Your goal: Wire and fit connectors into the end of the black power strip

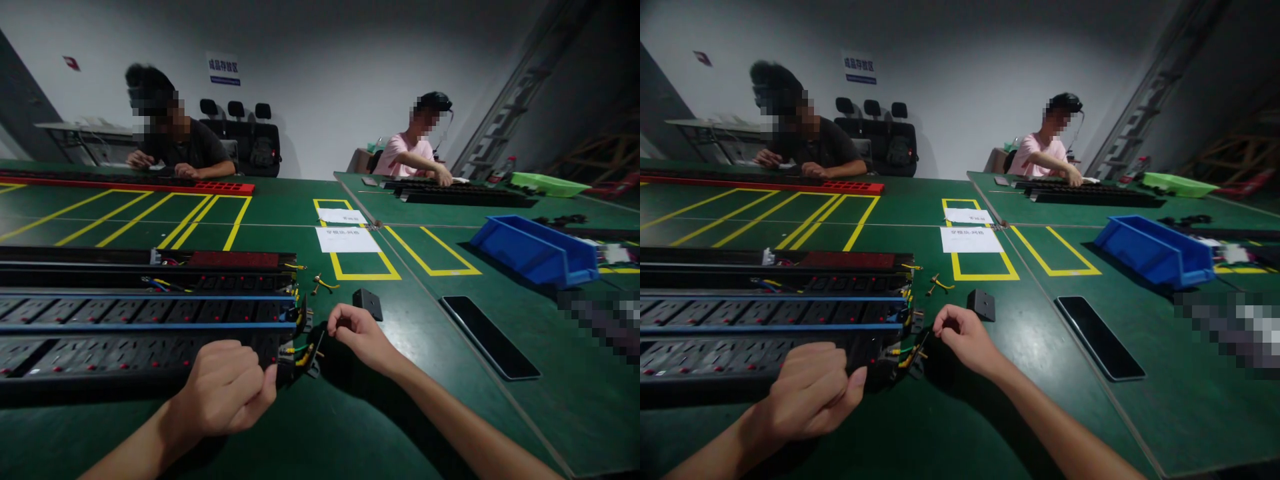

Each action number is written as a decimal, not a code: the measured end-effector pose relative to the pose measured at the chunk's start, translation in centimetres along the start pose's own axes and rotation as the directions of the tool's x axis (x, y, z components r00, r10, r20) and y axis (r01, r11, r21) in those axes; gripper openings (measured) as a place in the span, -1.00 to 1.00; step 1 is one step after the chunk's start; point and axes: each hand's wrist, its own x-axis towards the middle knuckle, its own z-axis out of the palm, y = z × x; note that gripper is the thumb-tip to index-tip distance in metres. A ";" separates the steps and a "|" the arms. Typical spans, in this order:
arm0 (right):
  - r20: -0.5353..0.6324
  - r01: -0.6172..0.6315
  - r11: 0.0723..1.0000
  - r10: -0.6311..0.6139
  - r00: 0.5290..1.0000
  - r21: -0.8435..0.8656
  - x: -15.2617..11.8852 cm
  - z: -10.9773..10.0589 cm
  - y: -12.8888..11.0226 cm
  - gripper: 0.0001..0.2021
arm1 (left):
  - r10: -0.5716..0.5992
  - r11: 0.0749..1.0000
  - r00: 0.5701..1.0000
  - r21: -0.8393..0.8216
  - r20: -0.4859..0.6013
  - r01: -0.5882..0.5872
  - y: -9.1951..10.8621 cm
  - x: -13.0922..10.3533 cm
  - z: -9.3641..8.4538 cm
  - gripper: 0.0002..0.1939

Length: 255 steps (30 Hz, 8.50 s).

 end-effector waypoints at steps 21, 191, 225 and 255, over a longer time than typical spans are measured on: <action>-0.030 0.031 1.000 -0.031 0.999 -0.004 0.3 0.2 0.3 -0.86 | 0.031 1.000 0.999 0.007 -0.023 -0.031 -0.5 0.0 0.5 -0.60; 0.041 0.193 0.578 -0.266 0.963 -0.793 -0.5 -5.5 -0.2 -0.69 | -0.031 0.991 0.998 0.129 0.063 0.023 -0.4 0.8 0.3 -0.58; 0.043 0.247 0.594 -0.336 0.941 -0.766 0.9 -5.6 1.1 -0.48 | -0.616 0.773 0.377 0.624 0.692 0.117 -4.4 16.9 11.4 -0.65; 0.021 0.226 0.555 -0.350 0.936 -0.800 1.0 -5.2 1.4 -0.50 | -0.529 0.845 0.542 0.344 0.653 0.410 -10.8 11.9 1.0 -0.87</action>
